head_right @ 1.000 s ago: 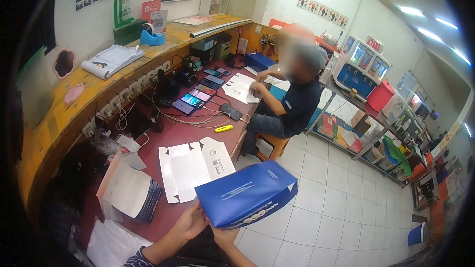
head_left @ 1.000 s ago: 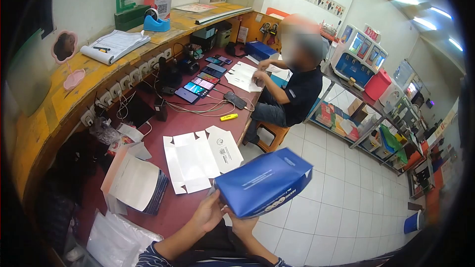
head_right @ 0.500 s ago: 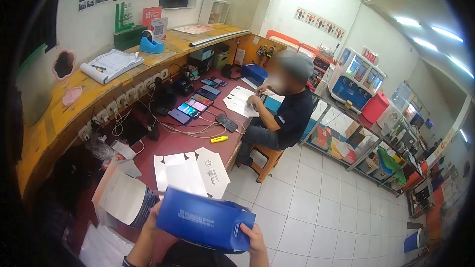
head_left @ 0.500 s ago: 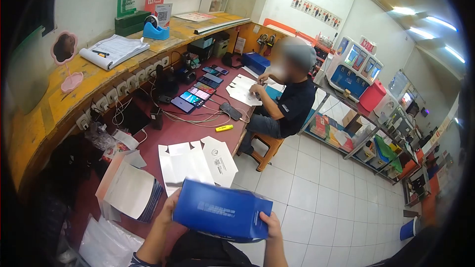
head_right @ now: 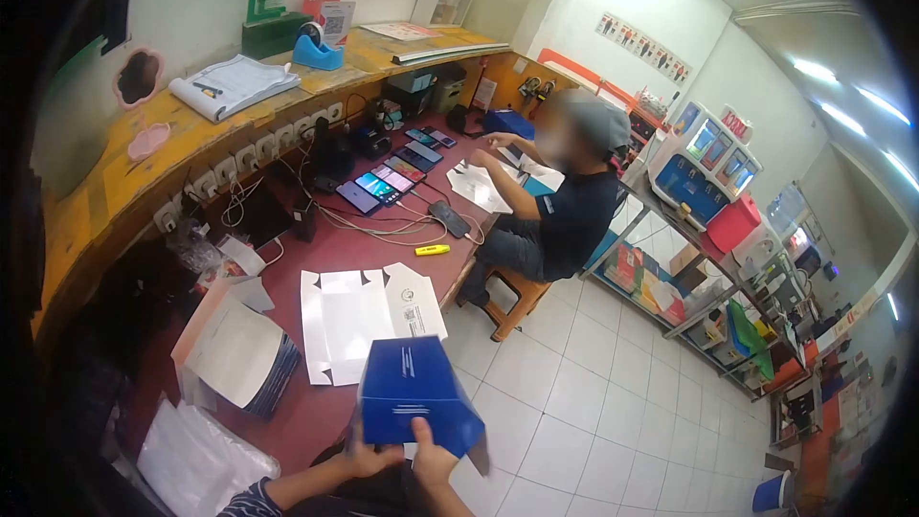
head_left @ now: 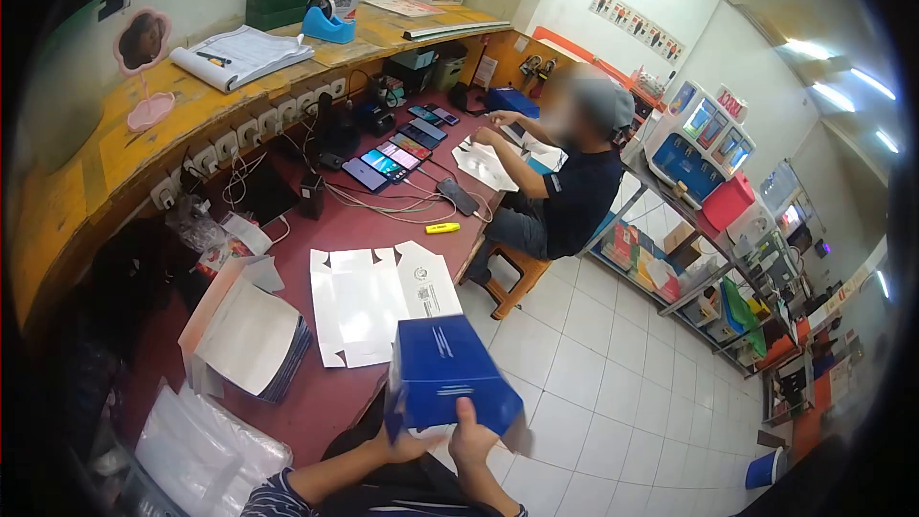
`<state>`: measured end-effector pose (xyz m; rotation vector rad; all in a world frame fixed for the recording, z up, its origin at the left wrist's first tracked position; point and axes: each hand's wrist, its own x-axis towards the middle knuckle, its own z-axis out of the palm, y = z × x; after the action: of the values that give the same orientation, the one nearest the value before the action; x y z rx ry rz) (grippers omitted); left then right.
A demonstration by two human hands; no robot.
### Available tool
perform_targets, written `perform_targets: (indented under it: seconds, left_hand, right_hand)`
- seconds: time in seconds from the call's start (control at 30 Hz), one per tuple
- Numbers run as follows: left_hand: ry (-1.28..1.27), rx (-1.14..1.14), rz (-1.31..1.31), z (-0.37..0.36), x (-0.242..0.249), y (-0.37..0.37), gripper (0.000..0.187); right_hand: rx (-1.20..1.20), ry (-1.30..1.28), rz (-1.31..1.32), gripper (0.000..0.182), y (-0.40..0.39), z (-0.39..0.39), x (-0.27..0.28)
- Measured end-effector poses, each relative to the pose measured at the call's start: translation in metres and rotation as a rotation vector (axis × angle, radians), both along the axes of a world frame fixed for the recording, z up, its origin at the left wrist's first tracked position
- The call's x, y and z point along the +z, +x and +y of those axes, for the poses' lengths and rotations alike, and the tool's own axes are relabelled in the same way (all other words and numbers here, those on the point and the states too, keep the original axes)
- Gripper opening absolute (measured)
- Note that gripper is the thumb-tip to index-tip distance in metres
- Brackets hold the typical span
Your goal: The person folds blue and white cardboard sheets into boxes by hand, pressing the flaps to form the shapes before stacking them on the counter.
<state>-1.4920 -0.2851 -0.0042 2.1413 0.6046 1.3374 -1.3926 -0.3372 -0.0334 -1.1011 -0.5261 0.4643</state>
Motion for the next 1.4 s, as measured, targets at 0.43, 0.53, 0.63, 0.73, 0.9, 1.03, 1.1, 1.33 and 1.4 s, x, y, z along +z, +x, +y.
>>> perform_targets:
  seconds: [0.43,0.53,0.63,0.73,0.9,1.03,1.1,1.33,1.4]
  left_hand:
    - [-0.788,-0.113,-0.369,0.017,-0.049,-0.004,0.017]
    - [-0.792,-0.178,-0.497,-0.006,-0.043,0.015,0.02]
    - [-0.785,-0.211,-0.46,-0.001,-0.049,0.013,0.021]
    - [-1.395,-0.416,-0.881,0.013,-0.047,0.005,0.039]
    - [-1.657,-0.696,-1.218,0.018,-0.048,-0.006,0.032]
    - [-1.075,0.015,-0.617,-0.001,-0.04,0.004,0.009]
    - [-1.142,0.112,-0.76,-0.008,-0.032,0.01,0.007]
    - [-1.212,0.092,-0.789,-0.003,-0.03,0.005,0.013]
    - [-1.285,0.065,-0.911,-0.006,-0.028,0.01,0.014]
  right_hand:
    - [-0.014,-0.173,-0.069,0.028,0.021,0.004,-0.015]
    - [-0.111,0.132,0.249,0.023,-0.009,0.021,-0.002]
    - [0.42,0.146,0.659,0.021,-0.001,0.016,0.017]
    - [0.403,0.171,0.721,0.031,0.014,0.017,0.007]
    - [0.077,0.091,0.258,0.037,0.004,0.018,0.007]
    - [0.129,0.041,0.208,0.036,-0.019,0.009,0.02]
    - [0.132,0.134,0.296,0.035,-0.038,0.01,0.013]
    - [0.402,0.133,0.553,0.038,-0.01,0.015,0.01]
    - [0.358,0.184,0.547,0.039,-0.028,0.014,0.001]
